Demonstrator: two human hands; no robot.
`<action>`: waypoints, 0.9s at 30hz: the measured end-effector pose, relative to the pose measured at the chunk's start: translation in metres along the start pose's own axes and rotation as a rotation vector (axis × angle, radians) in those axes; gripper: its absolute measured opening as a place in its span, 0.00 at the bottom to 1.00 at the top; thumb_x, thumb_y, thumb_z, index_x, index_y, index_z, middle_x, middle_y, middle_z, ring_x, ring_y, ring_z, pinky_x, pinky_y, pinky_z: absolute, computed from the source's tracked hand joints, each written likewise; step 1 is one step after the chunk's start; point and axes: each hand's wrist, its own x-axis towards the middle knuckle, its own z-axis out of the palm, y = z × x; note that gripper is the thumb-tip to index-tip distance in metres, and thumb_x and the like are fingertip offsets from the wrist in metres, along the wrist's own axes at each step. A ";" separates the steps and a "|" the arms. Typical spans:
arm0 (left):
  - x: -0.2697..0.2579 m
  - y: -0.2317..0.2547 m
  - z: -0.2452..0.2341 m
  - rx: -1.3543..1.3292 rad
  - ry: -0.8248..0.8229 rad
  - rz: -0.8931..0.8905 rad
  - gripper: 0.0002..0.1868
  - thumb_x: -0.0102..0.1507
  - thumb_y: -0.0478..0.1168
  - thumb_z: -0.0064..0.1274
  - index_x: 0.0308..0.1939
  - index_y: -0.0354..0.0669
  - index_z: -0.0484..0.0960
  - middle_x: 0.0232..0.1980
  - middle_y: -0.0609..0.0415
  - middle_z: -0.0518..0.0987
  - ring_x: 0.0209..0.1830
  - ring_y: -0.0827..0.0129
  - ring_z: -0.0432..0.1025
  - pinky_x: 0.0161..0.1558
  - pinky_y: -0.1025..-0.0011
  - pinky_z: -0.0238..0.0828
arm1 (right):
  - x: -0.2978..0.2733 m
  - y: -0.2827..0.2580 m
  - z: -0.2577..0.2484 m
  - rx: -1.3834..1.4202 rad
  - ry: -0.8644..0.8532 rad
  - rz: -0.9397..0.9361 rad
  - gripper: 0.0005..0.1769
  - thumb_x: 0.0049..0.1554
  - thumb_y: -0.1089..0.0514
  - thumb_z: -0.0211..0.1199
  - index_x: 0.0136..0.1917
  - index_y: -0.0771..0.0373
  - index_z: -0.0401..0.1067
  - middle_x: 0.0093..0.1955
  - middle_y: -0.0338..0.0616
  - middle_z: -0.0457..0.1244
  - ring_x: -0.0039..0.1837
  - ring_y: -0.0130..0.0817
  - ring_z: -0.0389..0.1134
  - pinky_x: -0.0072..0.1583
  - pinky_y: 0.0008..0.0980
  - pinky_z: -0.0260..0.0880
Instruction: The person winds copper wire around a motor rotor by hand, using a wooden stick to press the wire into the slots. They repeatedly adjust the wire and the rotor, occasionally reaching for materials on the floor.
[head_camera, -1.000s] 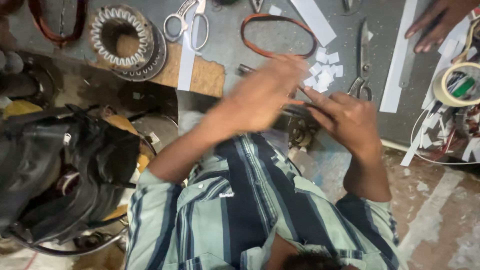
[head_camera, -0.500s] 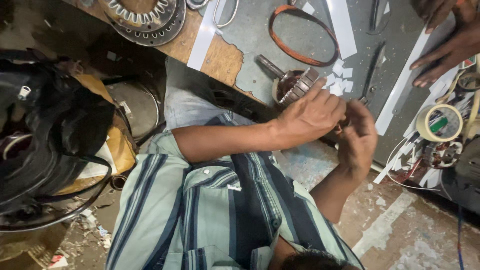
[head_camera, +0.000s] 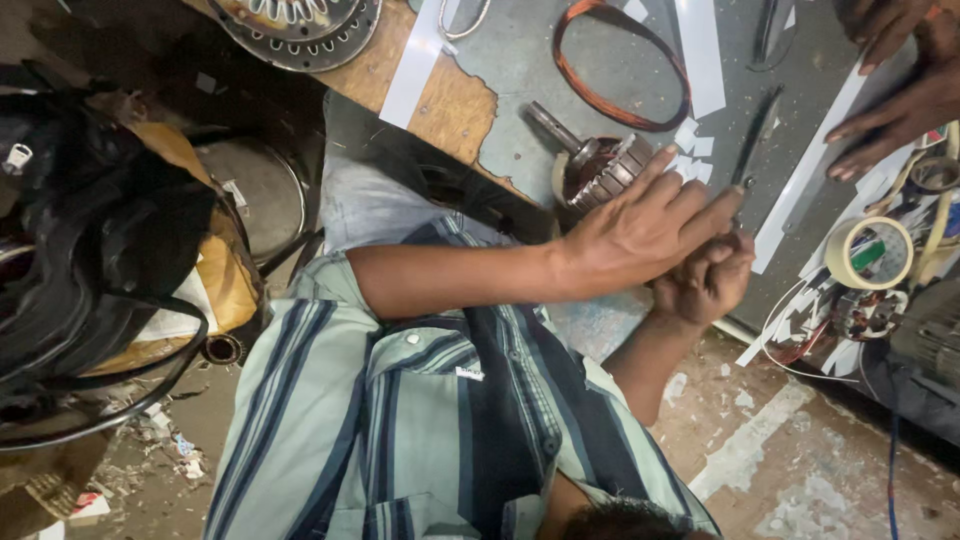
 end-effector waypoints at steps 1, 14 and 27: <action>-0.001 0.000 -0.001 0.007 0.008 0.002 0.26 0.71 0.40 0.51 0.71 0.33 0.68 0.47 0.49 0.73 0.51 0.58 0.71 0.78 0.48 0.54 | -0.002 -0.007 -0.001 -0.079 0.018 0.021 0.18 0.69 0.45 0.56 0.58 0.60 0.74 0.43 0.39 0.66 0.27 0.17 0.51 0.29 0.17 0.50; -0.002 0.003 0.010 -0.017 0.046 -0.033 0.27 0.71 0.41 0.52 0.72 0.32 0.67 0.47 0.46 0.73 0.52 0.55 0.71 0.78 0.47 0.54 | 0.013 -0.015 -0.011 0.236 -0.066 0.075 0.23 0.69 0.41 0.57 0.56 0.65 0.73 0.34 0.35 0.62 0.30 0.16 0.51 0.35 0.15 0.49; -0.003 0.004 0.014 -0.068 0.010 -0.044 0.35 0.71 0.38 0.53 0.78 0.34 0.56 0.58 0.42 0.72 0.58 0.49 0.70 0.79 0.47 0.58 | 0.007 -0.034 0.009 -0.331 -0.061 0.131 0.17 0.68 0.49 0.62 0.56 0.68 0.72 0.41 0.42 0.63 0.29 0.18 0.52 0.34 0.20 0.47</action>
